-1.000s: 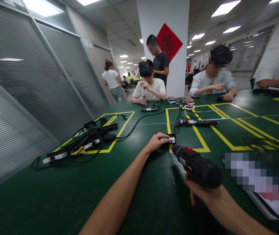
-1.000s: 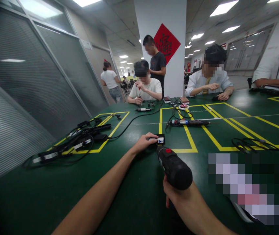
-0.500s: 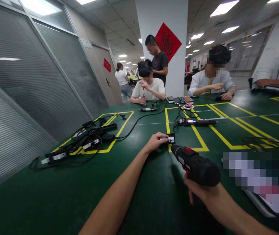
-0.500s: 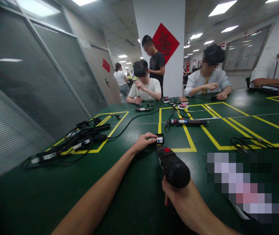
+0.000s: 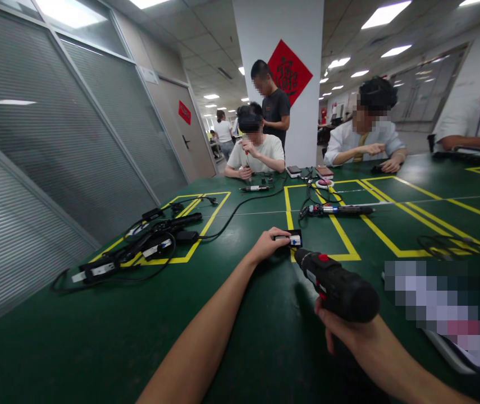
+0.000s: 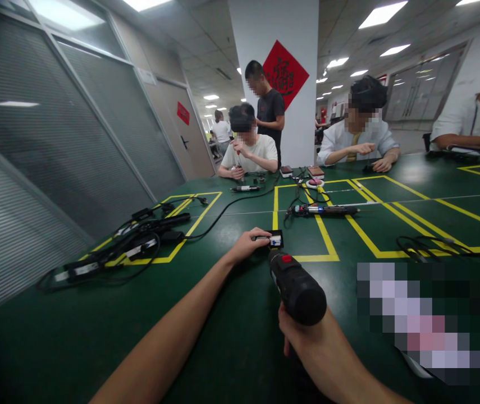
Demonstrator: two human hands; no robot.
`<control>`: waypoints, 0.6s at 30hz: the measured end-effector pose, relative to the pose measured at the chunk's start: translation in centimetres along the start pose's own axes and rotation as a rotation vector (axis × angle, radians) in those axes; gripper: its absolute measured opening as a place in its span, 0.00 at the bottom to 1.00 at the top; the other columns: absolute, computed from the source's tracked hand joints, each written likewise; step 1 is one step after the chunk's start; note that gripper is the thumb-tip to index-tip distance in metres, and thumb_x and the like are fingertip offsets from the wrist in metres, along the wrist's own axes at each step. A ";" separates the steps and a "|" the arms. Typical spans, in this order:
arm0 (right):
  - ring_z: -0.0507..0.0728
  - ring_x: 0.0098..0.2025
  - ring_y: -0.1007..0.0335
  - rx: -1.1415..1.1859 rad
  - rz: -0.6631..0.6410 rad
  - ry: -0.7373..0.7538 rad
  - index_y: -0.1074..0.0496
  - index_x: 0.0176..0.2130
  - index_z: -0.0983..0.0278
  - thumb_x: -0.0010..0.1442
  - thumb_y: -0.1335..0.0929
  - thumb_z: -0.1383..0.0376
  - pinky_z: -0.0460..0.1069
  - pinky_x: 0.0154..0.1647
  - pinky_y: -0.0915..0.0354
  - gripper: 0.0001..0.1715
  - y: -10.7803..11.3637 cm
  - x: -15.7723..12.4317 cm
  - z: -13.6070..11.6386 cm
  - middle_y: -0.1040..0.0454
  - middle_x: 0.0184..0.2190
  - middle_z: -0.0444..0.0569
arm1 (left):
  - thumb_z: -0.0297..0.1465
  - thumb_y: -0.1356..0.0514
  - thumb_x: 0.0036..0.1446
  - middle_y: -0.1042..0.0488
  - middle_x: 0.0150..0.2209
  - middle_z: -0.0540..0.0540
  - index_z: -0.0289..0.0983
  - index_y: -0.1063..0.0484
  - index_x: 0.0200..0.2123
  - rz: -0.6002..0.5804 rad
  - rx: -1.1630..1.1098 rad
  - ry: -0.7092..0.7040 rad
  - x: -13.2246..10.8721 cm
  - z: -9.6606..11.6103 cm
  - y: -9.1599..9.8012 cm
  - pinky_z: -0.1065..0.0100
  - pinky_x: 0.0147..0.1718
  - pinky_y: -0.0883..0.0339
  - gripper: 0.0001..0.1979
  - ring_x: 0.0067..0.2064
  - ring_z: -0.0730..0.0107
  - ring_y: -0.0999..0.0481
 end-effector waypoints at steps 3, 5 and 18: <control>0.52 0.25 0.38 -0.016 0.000 0.001 0.37 0.35 0.64 0.58 0.41 0.56 0.51 0.32 0.42 0.15 0.1 -0.1 -0.2 0.34 0.21 0.43 | 0.38 0.42 0.48 0.30 0.40 0.46 0.39 0.27 0.40 0.003 -0.007 0.001 0.0 0.0 0.0 0.67 0.43 0.39 0.16 0.41 0.67 0.31; 0.52 0.25 0.38 -0.026 0.001 0.005 0.37 0.36 0.64 0.58 0.41 0.56 0.51 0.33 0.42 0.14 0.1 -0.2 -0.3 0.34 0.21 0.43 | 0.38 0.42 0.48 0.30 0.40 0.46 0.39 0.27 0.40 0.003 -0.015 0.002 0.0 0.1 0.0 0.67 0.43 0.39 0.16 0.41 0.67 0.31; 0.53 0.25 0.37 -0.017 0.013 -0.044 0.36 0.35 0.63 0.57 0.40 0.54 0.50 0.31 0.43 0.15 0.3 0.0 0.4 0.33 0.20 0.42 | 0.37 0.41 0.48 0.30 0.41 0.46 0.38 0.27 0.40 0.001 -0.025 0.009 -0.1 0.2 0.0 0.68 0.44 0.40 0.16 0.42 0.67 0.32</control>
Point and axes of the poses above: each hand's wrist, its own x-axis towards the middle knuckle, its own y-axis out of the back of the hand, z = x × y, the point moved 10 cm from there along x, towards the middle knuckle
